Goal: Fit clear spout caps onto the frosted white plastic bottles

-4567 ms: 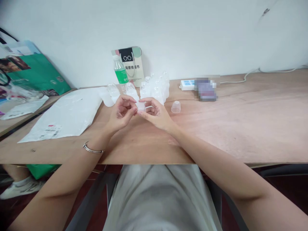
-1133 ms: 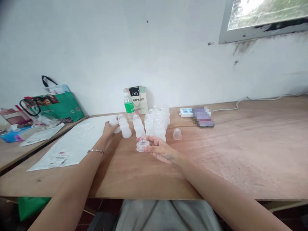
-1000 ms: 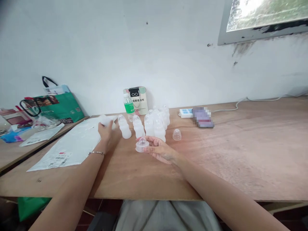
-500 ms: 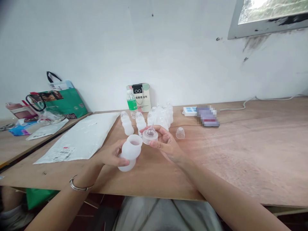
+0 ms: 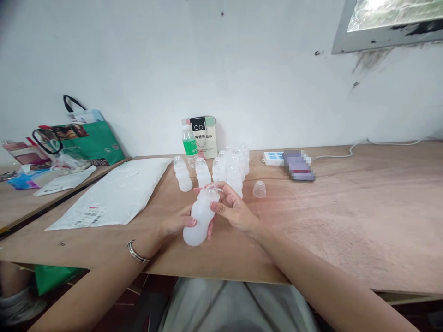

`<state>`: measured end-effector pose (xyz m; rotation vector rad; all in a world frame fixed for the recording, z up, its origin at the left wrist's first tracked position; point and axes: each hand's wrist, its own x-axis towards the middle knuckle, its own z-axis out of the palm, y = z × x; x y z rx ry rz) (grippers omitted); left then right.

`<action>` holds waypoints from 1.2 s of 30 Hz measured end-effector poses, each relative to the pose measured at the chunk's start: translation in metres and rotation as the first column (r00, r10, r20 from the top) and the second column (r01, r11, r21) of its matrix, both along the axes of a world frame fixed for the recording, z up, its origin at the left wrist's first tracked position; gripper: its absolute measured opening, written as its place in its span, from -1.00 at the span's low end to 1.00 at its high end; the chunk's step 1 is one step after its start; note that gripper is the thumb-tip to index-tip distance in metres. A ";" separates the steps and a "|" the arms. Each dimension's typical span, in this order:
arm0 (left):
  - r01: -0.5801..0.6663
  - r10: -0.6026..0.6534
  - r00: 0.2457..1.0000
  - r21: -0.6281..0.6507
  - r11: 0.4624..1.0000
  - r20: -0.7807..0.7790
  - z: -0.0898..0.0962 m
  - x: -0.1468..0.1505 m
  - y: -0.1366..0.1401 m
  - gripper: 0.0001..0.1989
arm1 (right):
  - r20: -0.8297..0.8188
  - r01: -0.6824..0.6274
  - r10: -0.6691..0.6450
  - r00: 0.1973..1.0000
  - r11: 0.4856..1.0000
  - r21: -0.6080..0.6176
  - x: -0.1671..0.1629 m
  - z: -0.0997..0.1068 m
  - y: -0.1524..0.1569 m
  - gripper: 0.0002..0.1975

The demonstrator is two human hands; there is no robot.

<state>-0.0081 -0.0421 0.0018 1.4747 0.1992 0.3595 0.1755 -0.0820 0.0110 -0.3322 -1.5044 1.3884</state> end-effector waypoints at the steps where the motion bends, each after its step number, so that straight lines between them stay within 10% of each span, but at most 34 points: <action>1: 0.018 -0.018 1.000 -0.027 0.999 0.012 -0.002 0.001 0.000 -0.47 | 0.005 -0.012 0.012 1.000 1.000 -0.013 0.000 -0.001 0.001 -0.69; 9: -0.223 0.228 0.973 0.101 0.970 -0.036 -0.006 0.008 -0.004 -0.55 | 0.089 0.303 -0.300 0.950 0.952 -0.029 -0.008 -0.001 -0.006 -0.58; 16: -0.263 0.264 0.965 0.066 0.963 -0.004 -0.007 0.006 0.000 -0.52 | -0.073 0.149 -0.154 0.985 0.986 -0.075 -0.008 -0.008 -0.003 -0.52; 22: -0.322 0.331 0.913 -0.077 0.944 0.239 -0.003 0.001 0.004 -0.45 | -0.262 0.245 -0.311 0.914 0.935 -0.256 0.005 0.007 0.004 -0.74; 30: -0.106 0.107 0.994 0.018 0.994 -0.015 -0.003 -0.003 0.002 -0.52 | -0.086 0.070 -0.086 0.993 0.983 -0.169 -0.004 0.003 -0.002 -0.65; 36: -0.502 0.510 0.791 -0.118 0.857 0.337 0.000 -0.004 0.011 -0.52 | -0.087 0.153 -0.154 0.984 0.988 -0.012 -0.001 0.001 -0.002 -0.69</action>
